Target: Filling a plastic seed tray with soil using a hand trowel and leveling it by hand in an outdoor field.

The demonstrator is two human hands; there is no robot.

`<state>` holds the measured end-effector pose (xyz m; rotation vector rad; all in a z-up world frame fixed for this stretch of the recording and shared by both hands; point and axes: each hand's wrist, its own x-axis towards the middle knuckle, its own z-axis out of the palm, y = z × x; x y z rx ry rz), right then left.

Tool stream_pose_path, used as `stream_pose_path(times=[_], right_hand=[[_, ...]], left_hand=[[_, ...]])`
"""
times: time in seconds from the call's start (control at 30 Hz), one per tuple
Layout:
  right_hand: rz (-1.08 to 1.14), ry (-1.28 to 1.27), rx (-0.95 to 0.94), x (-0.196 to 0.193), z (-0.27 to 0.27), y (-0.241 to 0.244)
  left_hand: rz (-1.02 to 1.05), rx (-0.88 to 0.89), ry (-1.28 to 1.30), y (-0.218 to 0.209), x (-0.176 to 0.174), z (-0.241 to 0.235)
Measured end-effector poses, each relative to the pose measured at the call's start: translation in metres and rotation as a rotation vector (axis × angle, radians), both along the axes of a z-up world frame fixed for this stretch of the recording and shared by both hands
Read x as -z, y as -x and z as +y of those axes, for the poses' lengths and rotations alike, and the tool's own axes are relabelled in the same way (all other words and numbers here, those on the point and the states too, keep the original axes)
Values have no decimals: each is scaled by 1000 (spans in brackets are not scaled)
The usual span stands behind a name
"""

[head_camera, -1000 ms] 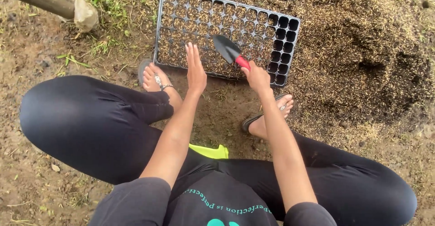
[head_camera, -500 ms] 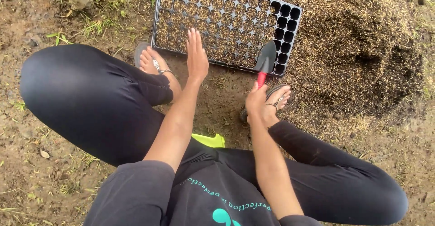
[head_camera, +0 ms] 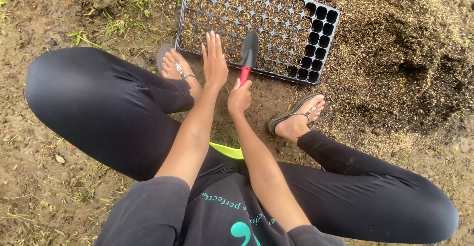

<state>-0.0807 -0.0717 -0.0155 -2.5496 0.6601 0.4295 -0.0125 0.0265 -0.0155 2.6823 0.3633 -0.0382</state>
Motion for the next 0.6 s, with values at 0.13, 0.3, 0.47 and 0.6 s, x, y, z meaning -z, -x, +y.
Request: stream_pose_path(times=[0.13,0.3,0.47,0.6], right_hand=[[5,31,-105,0,7,-5],[-48,-47,-37,-12,-14,-8],[-142,-1,114,4,-56,-10],[-121,123,213,25,-79,-12]], left_hand=[[-14,-26,31,2,5,4],[-13,-19,37,-1,3,0],[-11,100,47,7,-14,-6],[-7,250,-48,15,-12,-8]])
